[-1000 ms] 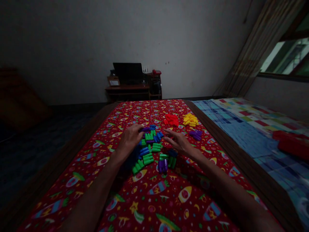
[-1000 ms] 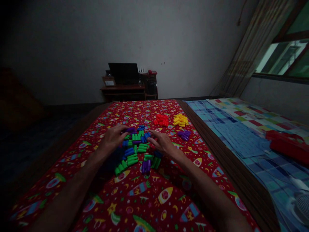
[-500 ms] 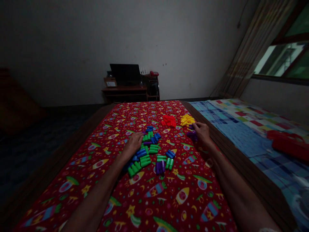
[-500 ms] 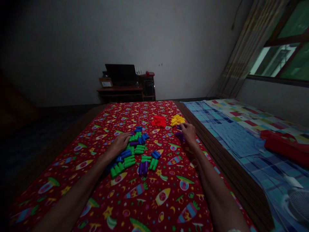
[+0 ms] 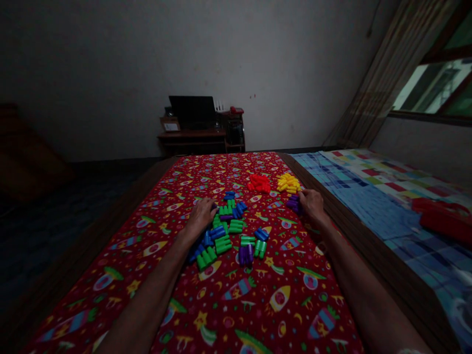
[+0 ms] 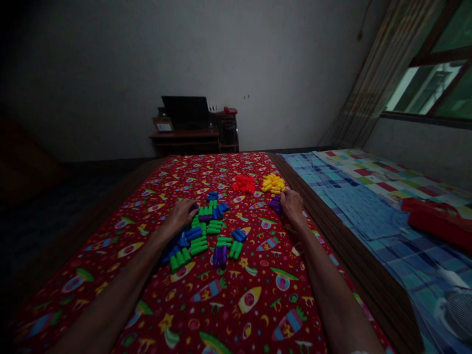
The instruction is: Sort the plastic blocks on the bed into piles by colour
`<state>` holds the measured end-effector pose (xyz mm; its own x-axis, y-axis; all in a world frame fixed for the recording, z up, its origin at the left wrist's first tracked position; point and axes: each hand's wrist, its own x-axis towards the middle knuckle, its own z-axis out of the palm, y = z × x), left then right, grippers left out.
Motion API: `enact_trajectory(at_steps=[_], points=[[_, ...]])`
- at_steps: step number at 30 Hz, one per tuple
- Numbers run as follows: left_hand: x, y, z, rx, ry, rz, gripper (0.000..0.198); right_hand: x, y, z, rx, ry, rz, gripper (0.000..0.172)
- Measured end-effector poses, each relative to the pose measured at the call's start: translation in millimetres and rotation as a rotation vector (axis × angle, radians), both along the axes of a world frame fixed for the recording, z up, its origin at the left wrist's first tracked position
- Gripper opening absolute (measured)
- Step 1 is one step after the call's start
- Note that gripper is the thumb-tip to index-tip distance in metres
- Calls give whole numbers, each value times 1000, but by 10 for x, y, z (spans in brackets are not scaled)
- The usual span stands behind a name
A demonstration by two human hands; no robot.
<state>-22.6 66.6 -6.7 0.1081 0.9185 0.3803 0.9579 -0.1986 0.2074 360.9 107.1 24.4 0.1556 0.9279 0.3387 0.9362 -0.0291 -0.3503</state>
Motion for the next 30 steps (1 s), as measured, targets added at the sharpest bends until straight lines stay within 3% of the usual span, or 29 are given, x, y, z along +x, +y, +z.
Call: enact_trajectory(at_steps=[6,10,13,15,19,21,23,26,30], points=[[-108,-15,-1,-16,-84,126,22,-126,-43,158,139,5,101,35],[-115,-14,185,-103,-218,165,22,-358,-125,237,180,44,266,31],[45,-44,371,-93,-369,163,33,-614,-269,257,139,110,522,29],[230,-95,457,-90,-495,73,45,-781,-395,252,112,181,718,29],[633,-233,493,-248,-777,-242,66,-983,-595,221,41,235,1015,47],[757,-276,472,-331,-873,-341,65,-999,-621,217,-14,197,1064,36],[784,-280,449,-339,-880,-361,54,-964,-593,241,-59,142,1032,29],[638,-222,403,-194,-688,-260,32,-819,-490,336,-54,56,876,32],[288,-111,272,29,-344,-68,25,-450,-341,483,1,-164,322,37]])
